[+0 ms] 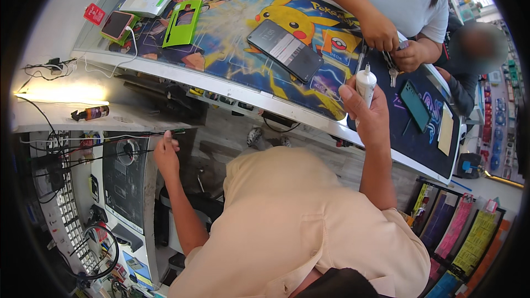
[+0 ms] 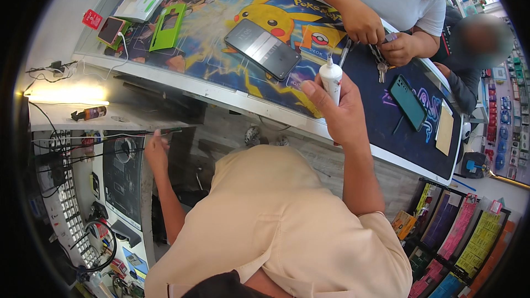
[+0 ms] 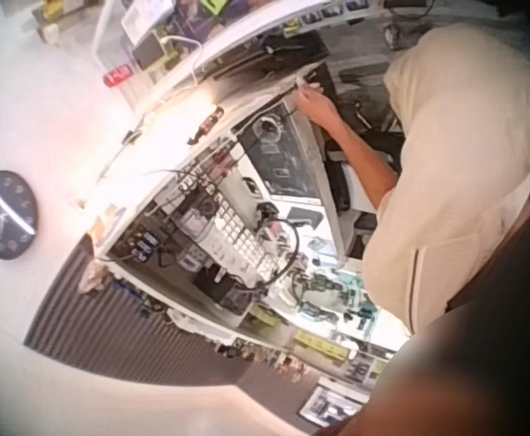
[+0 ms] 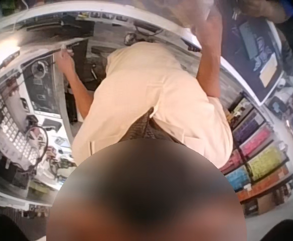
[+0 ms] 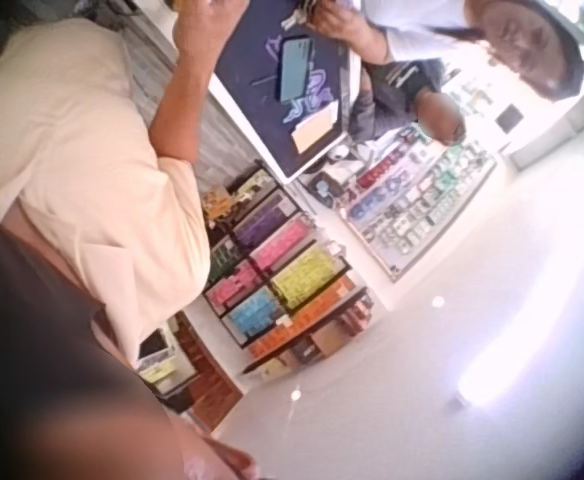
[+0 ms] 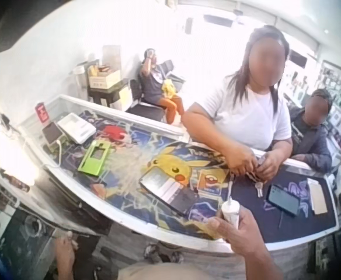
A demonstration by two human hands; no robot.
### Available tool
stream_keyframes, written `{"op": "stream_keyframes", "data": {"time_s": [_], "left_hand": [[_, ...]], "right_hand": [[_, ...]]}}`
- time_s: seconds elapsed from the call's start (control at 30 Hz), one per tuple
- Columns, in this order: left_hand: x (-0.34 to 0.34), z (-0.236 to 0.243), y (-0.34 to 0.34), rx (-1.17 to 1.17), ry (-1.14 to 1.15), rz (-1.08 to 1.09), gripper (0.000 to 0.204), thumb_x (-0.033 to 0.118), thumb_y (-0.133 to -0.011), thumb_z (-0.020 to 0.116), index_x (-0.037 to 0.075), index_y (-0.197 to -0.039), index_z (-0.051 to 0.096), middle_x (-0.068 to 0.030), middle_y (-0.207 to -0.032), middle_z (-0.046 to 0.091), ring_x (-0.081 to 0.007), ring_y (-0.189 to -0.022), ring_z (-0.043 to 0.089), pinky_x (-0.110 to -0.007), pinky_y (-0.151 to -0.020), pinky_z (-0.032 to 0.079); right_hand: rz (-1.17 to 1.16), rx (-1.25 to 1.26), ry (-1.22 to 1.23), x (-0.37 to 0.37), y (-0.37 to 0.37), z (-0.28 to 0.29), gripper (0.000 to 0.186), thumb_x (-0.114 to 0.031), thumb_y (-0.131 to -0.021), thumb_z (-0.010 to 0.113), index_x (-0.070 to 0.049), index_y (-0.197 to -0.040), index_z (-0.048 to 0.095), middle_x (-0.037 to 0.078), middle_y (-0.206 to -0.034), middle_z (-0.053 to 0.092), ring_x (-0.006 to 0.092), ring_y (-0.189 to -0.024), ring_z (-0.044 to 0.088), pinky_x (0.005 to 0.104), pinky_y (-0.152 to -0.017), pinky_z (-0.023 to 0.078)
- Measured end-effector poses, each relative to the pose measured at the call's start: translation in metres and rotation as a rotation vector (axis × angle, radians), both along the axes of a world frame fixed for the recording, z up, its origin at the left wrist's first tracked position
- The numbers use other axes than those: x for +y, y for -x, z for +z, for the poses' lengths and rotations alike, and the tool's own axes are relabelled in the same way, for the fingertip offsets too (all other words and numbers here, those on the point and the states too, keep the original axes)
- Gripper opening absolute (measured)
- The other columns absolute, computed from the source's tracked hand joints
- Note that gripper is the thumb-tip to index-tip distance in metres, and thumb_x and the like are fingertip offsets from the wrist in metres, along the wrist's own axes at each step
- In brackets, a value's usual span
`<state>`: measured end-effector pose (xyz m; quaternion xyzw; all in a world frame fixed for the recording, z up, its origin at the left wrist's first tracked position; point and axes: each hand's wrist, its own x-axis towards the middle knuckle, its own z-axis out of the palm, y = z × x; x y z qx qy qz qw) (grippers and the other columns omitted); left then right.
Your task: The person cleans a workbench with a brush, then receives a smartphone from a customer. They remove the phone's back cover, apply adhesive along the frame, and reattach the back cover. The person handles the phone and adhesive tube throughout the process.
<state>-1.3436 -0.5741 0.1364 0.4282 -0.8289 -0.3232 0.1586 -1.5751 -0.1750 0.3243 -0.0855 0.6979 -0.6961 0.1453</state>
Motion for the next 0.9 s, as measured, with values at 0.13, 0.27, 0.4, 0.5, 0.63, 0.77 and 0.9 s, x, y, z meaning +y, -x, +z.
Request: {"op": "stream_keyframes", "data": {"time_s": [0.13,0.27,0.4,0.5,0.63,0.77,0.9], "left_hand": [[0.005,0.004,0.007,0.388,0.145,-0.004,0.053,0.037,-0.108,0.058,-0.001,-0.072,0.059,-0.0022,-0.061,0.049,-0.0129,-0.061,0.047,-0.029,-0.064,0.040],[0.011,0.036,0.014,0.347,-0.110,0.150,0.047,0.034,-0.110,0.056,0.003,-0.075,0.060,0.0010,-0.060,0.046,-0.0087,-0.059,0.041,-0.026,-0.062,0.037],[0.027,0.052,0.038,0.567,-0.019,0.078,0.047,0.035,-0.111,0.054,0.005,-0.076,0.059,0.0028,-0.060,0.045,-0.0062,-0.060,0.038,-0.025,-0.060,0.034],[0.030,0.056,0.040,0.545,-0.129,0.116,0.047,0.036,-0.111,0.054,0.004,-0.077,0.062,0.0019,-0.065,0.048,-0.0059,-0.061,0.039,-0.025,-0.059,0.034],[0.014,0.052,0.038,0.574,-0.198,0.201,0.041,0.035,-0.111,0.053,0.003,-0.092,0.070,0.0012,-0.069,0.051,-0.0055,-0.059,0.041,-0.025,-0.058,0.036],[0.021,0.040,0.042,0.439,0.123,-0.002,0.048,0.038,-0.110,0.053,0.002,-0.085,0.071,0.0038,-0.066,0.044,-0.0043,-0.054,0.033,-0.025,-0.052,0.025],[0.049,0.046,0.033,0.542,-0.207,0.254,0.052,0.041,-0.110,0.051,0.002,-0.083,0.071,0.0055,-0.068,0.041,-0.0046,-0.052,0.024,-0.026,-0.051,0.016]], "right_hand": [[-0.057,0.167,-0.264,0.010,0.015,0.001,0.029,-0.030,-0.097,0.077,-0.006,-0.092,0.062,-0.005,-0.074,0.055,0.0047,-0.068,0.045,0.0245,-0.061,0.037],[-0.091,0.377,-0.794,0.026,0.028,-0.010,0.039,-0.038,-0.096,0.076,-0.003,-0.109,0.067,0.011,-0.084,0.065,0.0227,-0.073,0.060,0.0347,-0.069,0.049],[-0.174,0.532,-1.096,0.055,0.034,-0.030,0.045,-0.038,-0.095,0.075,-0.004,-0.124,0.069,0.017,-0.106,0.065,0.0340,-0.092,0.065,0.0413,-0.080,0.053],[-0.250,0.581,-1.134,0.076,0.037,-0.042,0.049,-0.037,-0.095,0.076,-0.005,-0.131,0.068,0.015,-0.111,0.065,0.0326,-0.094,0.064,0.0415,-0.082,0.052],[-0.301,0.876,-1.135,0.087,0.038,-0.044,0.044,-0.031,-0.095,0.076,-0.005,-0.129,0.069,0.015,-0.115,0.066,0.0315,-0.100,0.064,0.0410,-0.088,0.052],[-0.261,0.726,-0.790,0.070,0.036,-0.036,0.040,-0.025,-0.094,0.077,-0.003,-0.127,0.069,0.014,-0.114,0.068,0.0309,-0.106,0.064,0.0404,-0.094,0.050],[-0.015,0.719,-0.688,0.035,0.037,-0.034,0.051,-0.028,-0.092,0.078,0.000,-0.132,0.064,0.020,-0.125,0.065,0.0348,-0.114,0.061,0.0418,-0.100,0.049]]}}
